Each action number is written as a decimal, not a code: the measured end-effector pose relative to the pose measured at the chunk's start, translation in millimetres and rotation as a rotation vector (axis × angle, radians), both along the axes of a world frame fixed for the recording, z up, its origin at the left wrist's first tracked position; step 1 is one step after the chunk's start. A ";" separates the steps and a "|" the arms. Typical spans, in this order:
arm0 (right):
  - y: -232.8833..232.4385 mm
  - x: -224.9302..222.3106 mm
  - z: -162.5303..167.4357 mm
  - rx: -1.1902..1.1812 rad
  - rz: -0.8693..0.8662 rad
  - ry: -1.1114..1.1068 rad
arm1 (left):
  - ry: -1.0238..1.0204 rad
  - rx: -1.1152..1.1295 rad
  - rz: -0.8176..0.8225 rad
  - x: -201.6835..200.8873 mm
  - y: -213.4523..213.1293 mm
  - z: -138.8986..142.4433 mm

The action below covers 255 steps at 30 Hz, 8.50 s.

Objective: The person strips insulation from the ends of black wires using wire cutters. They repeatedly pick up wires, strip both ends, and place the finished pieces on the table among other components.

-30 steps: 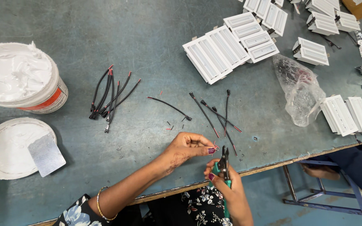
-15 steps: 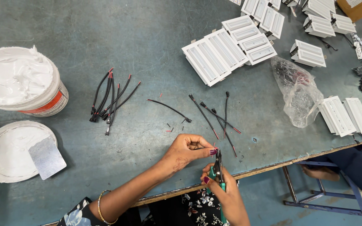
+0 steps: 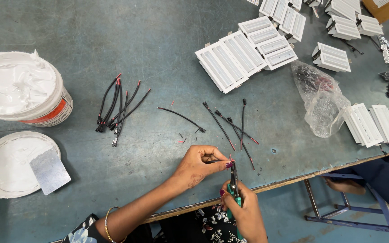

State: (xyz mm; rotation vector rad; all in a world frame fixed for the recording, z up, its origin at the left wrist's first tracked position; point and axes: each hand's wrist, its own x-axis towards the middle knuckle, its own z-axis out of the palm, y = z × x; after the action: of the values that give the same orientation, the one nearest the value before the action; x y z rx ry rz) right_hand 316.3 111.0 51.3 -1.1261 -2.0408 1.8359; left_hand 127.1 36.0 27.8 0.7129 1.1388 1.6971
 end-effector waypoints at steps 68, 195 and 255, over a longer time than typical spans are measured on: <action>-63.9 -285.5 51.9 0.042 0.632 0.161 | -0.776 0.359 0.169 -46.8 -5.0 9.0; 50.0 -60.5 -35.3 -0.285 -0.225 0.559 | -0.111 0.051 0.157 -15.9 42.1 -1.0; 56.3 -50.7 -27.6 -0.434 -0.087 0.438 | -0.286 0.129 0.065 3.4 37.6 7.9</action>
State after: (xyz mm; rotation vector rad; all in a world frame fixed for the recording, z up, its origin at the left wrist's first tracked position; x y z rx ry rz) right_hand 265.6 167.3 23.8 -0.7790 -1.3746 2.2961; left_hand 130.4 73.6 35.7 0.4948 0.8676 1.8712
